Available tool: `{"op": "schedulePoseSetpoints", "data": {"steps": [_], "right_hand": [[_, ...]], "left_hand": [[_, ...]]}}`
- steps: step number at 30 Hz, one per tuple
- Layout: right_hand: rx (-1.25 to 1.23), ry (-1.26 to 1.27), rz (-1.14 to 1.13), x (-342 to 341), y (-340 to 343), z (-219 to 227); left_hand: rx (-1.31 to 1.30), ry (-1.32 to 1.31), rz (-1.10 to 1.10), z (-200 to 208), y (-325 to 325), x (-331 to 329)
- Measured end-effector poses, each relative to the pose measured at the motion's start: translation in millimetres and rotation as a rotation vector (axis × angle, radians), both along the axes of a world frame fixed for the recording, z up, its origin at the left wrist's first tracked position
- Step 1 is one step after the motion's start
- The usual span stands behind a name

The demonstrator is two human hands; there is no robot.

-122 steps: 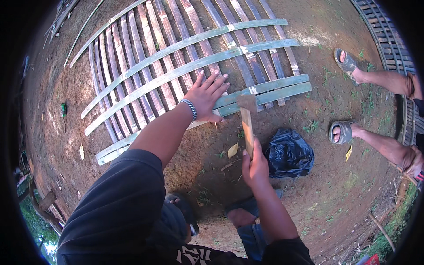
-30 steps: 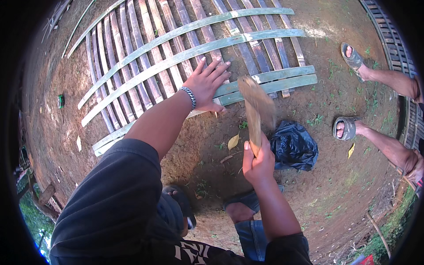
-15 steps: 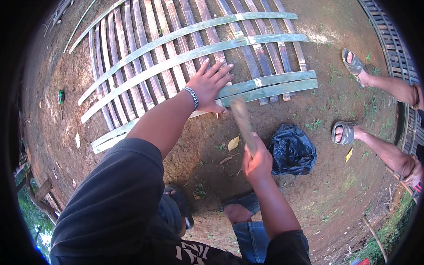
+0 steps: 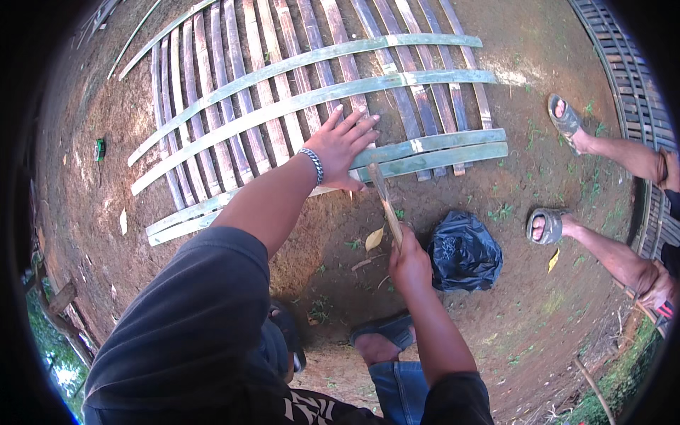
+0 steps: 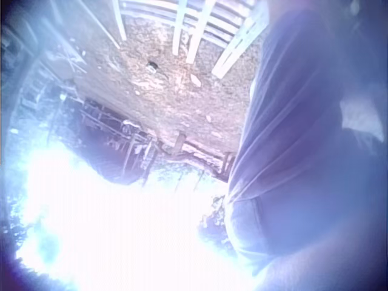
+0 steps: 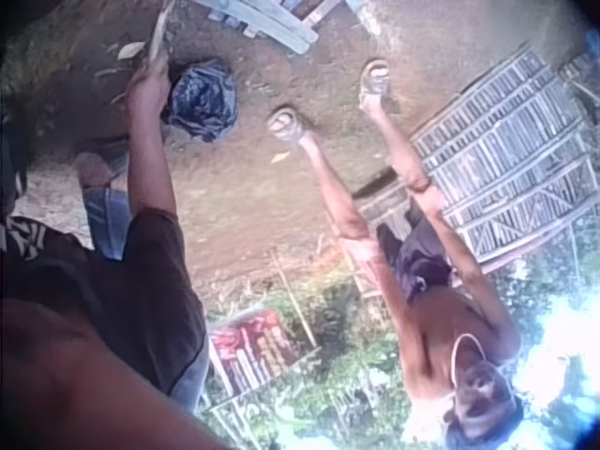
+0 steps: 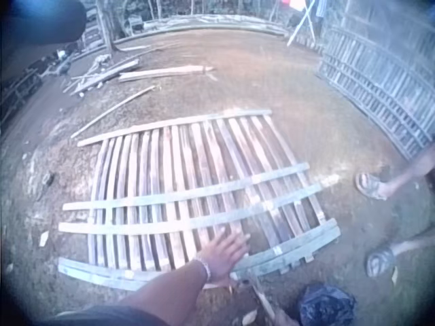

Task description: The person uses a wooden mallet to hammer nails into a wooden lattice structure lying on the ground. They repeatedly pick up nails from a black plastic bag and secure them into the wooden frame, working methodically along the slats.

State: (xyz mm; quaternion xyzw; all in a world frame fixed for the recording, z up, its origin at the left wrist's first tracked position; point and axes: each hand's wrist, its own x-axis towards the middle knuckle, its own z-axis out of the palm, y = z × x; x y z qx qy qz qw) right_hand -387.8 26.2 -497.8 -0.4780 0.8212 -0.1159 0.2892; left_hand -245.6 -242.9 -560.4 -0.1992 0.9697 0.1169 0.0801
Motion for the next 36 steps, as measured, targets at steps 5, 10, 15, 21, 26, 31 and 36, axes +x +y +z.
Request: {"op": "schedulePoseSetpoints", "data": {"steps": [5,10,15,21,26,31,36], "right_hand": [[-0.478,-0.22,-0.089,15.7,-1.3,19.9],[0.168,-0.021,-0.131,-0.5,1.3,-11.6],[-0.337,-0.092,-0.177,10.9,3.0,10.4],[0.111,-0.049,-0.04,2.1,12.5,-15.3],[-0.265,-0.057,-0.144,19.8,-2.0,5.0],[0.314,0.005,-0.02,1.7,-8.3,-9.5],[0.013,-0.182,-0.123,-8.2,4.4,30.1]], "left_hand": [[-0.002,-0.018,0.01,1.4,-3.2,10.1],[-0.015,-0.041,0.0,2.5,-2.6,2.1],[0.008,-0.03,0.009,3.5,-2.7,8.0],[-0.009,-0.029,-0.02,5.2,-0.9,2.9],[-0.003,0.012,0.001,-1.4,-1.8,8.4],[0.008,0.003,0.008,3.0,0.3,3.7],[-0.002,0.004,0.012,4.8,-0.2,4.1]]}}
